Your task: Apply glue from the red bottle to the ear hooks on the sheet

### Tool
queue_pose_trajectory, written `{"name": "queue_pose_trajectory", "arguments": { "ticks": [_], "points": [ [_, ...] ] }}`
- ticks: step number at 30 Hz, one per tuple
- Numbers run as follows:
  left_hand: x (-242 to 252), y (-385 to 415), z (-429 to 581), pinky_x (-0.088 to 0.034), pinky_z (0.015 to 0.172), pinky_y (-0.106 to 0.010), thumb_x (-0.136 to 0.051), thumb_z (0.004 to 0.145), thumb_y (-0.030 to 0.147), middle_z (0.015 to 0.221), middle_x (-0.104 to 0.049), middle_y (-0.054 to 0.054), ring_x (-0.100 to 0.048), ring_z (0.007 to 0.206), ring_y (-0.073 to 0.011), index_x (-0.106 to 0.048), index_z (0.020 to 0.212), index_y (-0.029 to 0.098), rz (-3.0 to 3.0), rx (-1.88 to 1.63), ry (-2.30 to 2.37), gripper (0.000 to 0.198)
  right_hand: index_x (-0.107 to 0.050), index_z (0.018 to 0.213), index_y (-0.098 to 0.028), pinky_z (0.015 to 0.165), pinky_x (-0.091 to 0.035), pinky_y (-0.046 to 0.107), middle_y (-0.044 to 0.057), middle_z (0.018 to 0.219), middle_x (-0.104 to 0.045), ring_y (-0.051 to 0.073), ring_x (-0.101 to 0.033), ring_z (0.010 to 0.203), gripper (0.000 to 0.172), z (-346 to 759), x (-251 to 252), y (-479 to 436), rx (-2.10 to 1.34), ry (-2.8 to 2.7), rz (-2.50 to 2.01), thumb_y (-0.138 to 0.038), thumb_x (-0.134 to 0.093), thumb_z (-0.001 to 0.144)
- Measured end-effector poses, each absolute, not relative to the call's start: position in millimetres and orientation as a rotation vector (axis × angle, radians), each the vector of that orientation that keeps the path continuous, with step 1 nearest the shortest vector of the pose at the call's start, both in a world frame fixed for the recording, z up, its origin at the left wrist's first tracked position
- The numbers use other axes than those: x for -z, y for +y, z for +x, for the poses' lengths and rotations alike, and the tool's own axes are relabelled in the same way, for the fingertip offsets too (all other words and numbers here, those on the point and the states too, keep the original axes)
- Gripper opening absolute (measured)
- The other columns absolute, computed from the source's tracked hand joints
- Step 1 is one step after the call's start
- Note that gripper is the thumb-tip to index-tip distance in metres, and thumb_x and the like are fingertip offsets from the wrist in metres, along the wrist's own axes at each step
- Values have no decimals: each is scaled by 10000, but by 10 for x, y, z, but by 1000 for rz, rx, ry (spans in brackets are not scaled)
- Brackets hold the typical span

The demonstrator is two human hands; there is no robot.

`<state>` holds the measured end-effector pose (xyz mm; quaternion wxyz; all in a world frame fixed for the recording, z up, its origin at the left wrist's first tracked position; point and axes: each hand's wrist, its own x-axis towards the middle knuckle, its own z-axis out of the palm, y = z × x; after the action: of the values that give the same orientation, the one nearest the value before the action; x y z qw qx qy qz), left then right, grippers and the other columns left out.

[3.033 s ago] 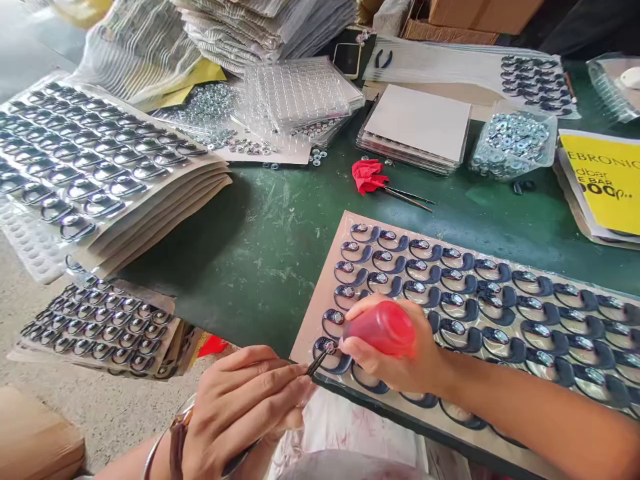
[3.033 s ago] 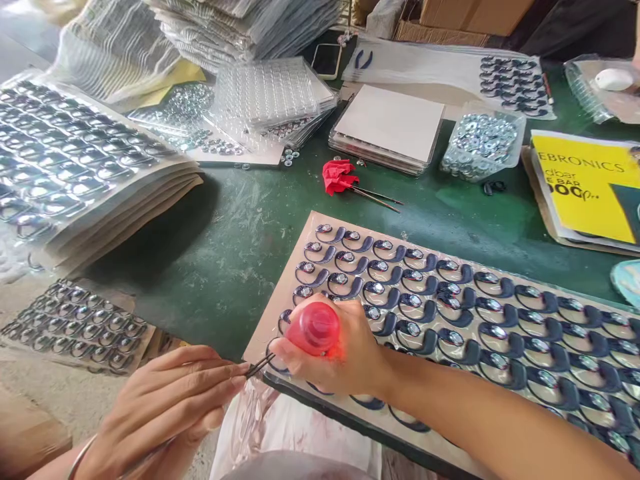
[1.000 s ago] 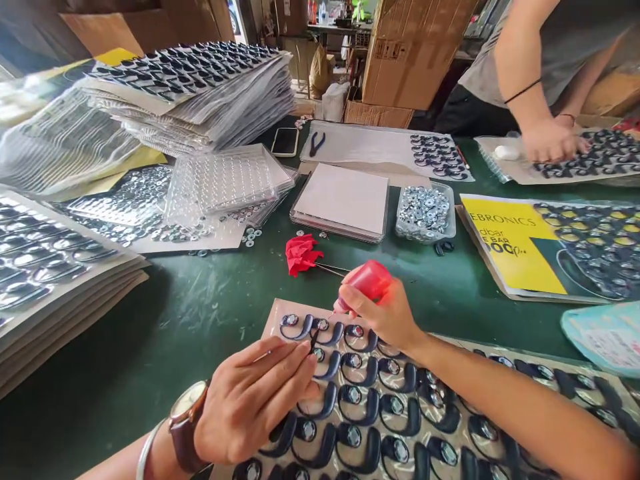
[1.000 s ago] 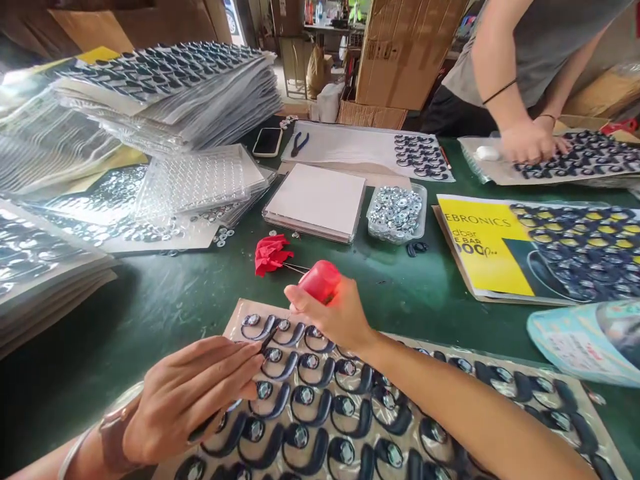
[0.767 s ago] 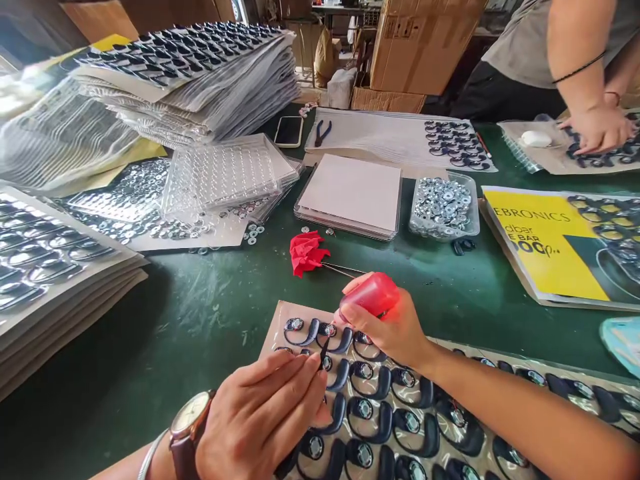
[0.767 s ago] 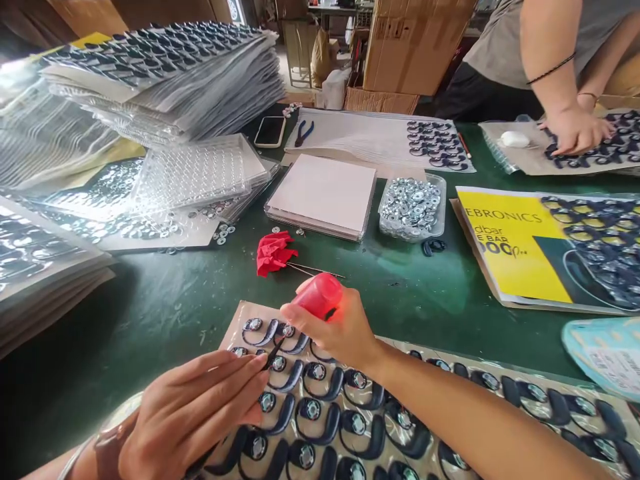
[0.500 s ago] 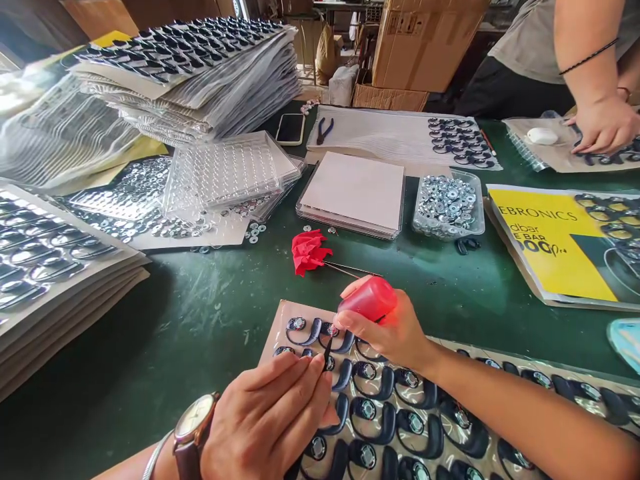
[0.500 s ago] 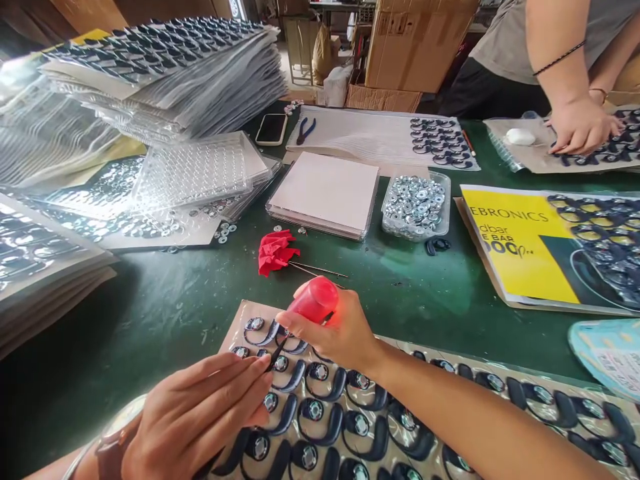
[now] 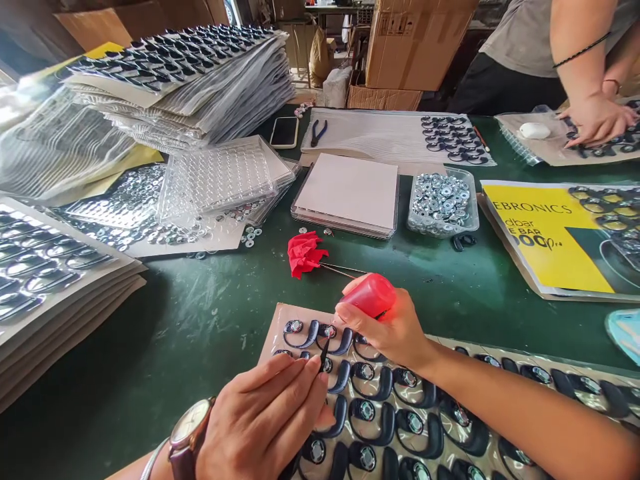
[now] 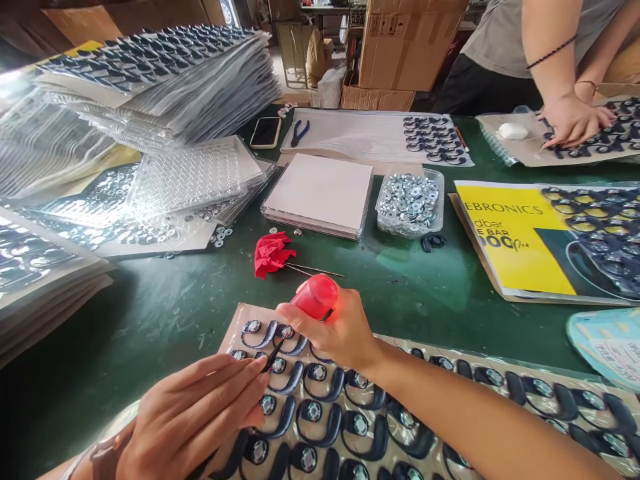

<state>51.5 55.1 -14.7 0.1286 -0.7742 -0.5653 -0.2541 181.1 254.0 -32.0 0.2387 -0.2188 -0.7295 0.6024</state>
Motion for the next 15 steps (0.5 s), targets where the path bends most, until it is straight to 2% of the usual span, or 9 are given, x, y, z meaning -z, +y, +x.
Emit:
{"name": "queue_pose_trajectory", "arguments": {
  "ticks": [6, 15],
  "points": [
    [101, 589, 469, -554, 968, -326, -566, 931, 160, 1071, -735, -115, -703, 1007, -202, -672, 1123, 64, -2308, 766, -1656, 239, -643, 808, -203, 582, -521, 268, 1, 647, -673, 161, -636, 584, 257, 1823, 340, 2547, -1691, -1988, -620, -450, -686, 863],
    [38, 680, 466, -554, 903, -307, -559, 921, 133, 1010, -748, -93, -720, 905, -173, -682, 1079, 79, -2287, 895, -1722, 207, -631, 800, -200, 560, -505, 262, 2, 641, -666, 155, -634, 569, 258, 1825, 323, 2547, -1654, -1985, -626, -443, -688, 863]
  ]
}}
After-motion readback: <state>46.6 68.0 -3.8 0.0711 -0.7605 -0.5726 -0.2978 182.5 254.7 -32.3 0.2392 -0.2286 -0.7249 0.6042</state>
